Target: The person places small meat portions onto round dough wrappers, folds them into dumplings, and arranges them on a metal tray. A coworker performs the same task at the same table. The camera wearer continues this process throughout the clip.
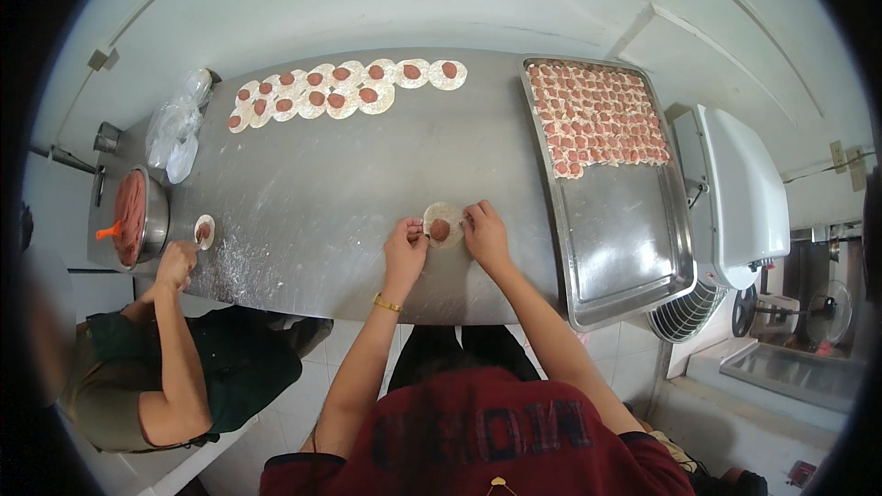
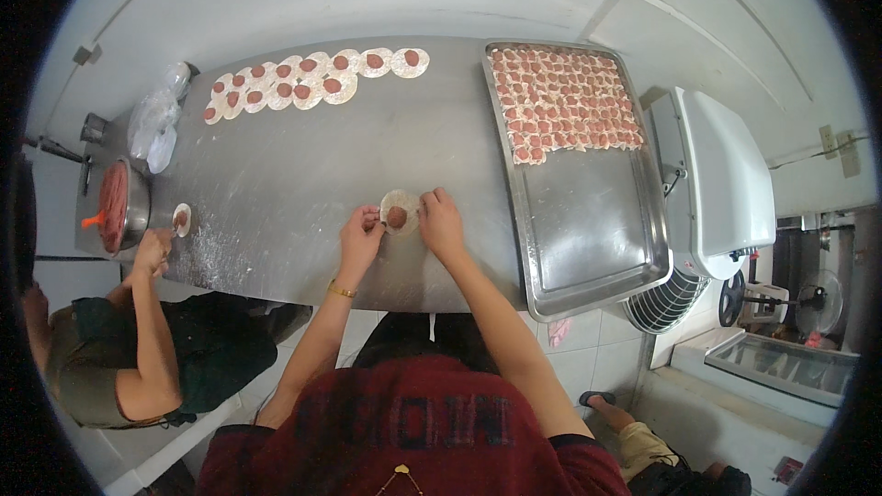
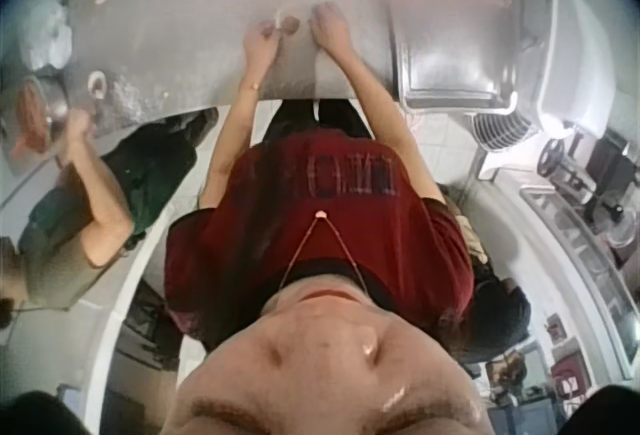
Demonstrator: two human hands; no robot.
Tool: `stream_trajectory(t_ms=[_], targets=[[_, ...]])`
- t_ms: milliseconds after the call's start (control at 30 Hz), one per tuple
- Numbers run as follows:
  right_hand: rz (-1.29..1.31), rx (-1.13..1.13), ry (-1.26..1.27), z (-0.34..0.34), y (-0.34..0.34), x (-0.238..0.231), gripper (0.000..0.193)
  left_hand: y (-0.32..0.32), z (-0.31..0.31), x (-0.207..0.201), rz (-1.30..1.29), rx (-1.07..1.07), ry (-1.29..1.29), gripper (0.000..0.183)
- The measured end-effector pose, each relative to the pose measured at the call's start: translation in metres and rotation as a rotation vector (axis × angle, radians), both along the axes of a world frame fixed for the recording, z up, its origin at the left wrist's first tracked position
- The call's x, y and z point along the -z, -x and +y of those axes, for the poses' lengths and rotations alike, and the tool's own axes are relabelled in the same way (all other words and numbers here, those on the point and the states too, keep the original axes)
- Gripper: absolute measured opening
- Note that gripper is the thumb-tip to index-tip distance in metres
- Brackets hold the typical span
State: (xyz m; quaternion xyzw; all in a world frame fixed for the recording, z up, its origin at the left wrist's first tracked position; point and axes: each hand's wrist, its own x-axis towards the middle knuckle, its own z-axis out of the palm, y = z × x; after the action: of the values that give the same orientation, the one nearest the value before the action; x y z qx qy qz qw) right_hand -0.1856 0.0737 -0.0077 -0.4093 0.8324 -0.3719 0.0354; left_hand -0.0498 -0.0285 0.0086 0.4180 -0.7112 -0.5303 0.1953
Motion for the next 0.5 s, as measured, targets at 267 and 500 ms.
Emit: stream_trajectory(t_ms=[267,500], targets=[[-0.835,0.081,0.082,0.021,-0.016,0.011,0.025,-0.012,0.0,0.012,0.087,-0.021,-0.287,0.023],[-1.16,0.101,0.317,0.028,-0.026,0.005,0.035,-0.016,0.006,0.016,0.2,0.157,-0.413,0.031]])
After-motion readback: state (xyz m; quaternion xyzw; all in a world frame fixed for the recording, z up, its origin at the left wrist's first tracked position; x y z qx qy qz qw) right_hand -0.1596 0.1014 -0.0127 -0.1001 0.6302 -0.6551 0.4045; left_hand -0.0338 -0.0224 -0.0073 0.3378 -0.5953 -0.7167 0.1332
